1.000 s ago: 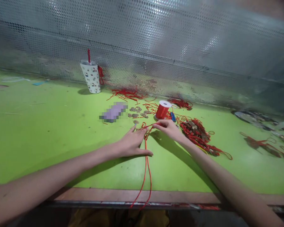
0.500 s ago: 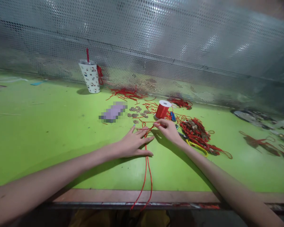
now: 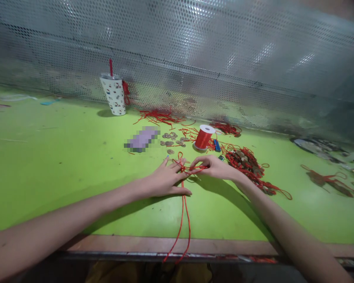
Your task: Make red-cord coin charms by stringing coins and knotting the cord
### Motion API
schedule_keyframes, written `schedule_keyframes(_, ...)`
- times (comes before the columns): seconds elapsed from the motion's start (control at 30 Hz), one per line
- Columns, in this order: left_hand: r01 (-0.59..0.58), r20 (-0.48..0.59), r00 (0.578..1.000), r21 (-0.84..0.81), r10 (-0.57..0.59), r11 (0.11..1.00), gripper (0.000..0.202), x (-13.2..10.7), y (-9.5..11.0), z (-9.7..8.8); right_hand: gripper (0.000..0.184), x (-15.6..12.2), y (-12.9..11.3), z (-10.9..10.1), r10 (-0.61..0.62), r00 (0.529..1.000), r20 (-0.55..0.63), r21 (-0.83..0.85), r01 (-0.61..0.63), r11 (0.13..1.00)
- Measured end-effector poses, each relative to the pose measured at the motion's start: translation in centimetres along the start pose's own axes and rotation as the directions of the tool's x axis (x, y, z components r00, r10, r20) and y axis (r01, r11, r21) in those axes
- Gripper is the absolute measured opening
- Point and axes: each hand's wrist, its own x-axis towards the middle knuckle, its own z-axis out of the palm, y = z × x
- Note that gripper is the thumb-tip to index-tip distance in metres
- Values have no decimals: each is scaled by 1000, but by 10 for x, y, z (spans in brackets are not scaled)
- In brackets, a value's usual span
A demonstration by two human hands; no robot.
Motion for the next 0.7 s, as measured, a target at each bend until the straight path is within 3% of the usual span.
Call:
schedule_keyframes(0.23, -3, 2, 1000, 30, 3, 1000, 71, -1, 1, -1, 21, 2, 2, 7, -146, 979, -145, -188, 117, 975)
schedule_keyframes(0.37, 6, 67, 998, 72, -11, 997, 75, 1, 3, -3, 30, 3, 3, 12, -173, 972, -161, -144, 151, 978)
schedule_keyframes(0.47, 14, 102, 994, 96, -24, 995, 78, 2, 4, -4, 30, 6, -1, 19, -151, 968, -200, -156, 120, 980)
schedule_keyframes(0.7, 8, 88, 996, 110, -18, 994, 72, 2, 3, -5, 31, 9, -16, 23, -154, 948, -279, -383, 37, 923)
